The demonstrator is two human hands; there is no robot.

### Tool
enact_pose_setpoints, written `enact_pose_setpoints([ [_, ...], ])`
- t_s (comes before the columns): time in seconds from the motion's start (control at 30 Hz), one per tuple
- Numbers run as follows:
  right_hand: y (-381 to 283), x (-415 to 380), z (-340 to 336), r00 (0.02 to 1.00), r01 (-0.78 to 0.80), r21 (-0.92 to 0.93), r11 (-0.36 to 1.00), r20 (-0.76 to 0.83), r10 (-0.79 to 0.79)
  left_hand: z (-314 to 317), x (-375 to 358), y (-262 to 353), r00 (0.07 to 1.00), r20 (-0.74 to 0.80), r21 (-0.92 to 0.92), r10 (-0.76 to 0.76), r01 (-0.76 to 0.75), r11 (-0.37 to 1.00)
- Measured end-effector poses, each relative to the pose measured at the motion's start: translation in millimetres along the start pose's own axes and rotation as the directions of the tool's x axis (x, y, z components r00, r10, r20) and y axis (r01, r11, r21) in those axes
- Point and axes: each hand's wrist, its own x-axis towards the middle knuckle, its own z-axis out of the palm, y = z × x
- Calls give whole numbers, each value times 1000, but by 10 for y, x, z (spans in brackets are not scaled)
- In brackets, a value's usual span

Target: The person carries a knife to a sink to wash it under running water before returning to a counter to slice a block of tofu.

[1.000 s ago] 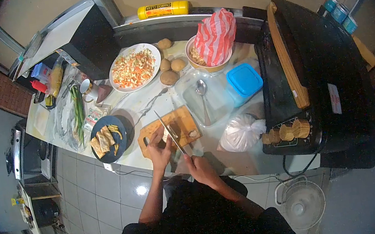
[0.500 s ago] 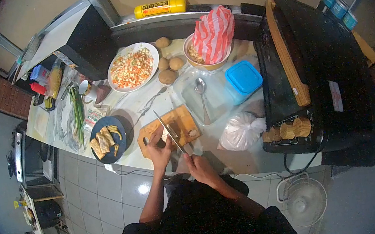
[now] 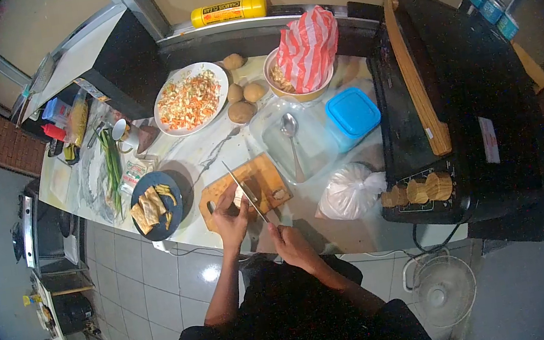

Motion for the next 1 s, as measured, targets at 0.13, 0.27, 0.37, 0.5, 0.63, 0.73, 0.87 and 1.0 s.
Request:
enact_pose_setpoints([
  [0.13,-32,3,21,1000,-12,-20,1000,-15,12,-16,11,107,1000,0,10,-15,15,1000],
  [0.27,-45,8,29,1000,-14,-40,999,-7,14,-32,19,193,998,9,-32,-67,67,997],
  [0.37,-21,11,44,1000,-14,-41,999,-4,13,-31,17,174,998,8,-32,-62,62,998],
  [0.5,-45,12,30,1000,-19,-47,999,5,19,-26,14,113,1000,0,18,-17,17,1000],
  [0.63,-70,16,28,1000,-16,-31,999,-17,16,-41,28,167,999,11,20,-40,40,999],
  [0.73,-35,44,32,1000,-2,-68,998,-8,1,-54,39,196,1000,13,54,-27,26,998],
  [0.87,-68,67,5,1000,-14,-57,998,-1,14,-48,42,207,999,2,51,-34,33,998],
  [1.0,-38,108,26,1000,5,-66,998,-6,-6,-55,45,197,1000,1,52,-26,26,998],
])
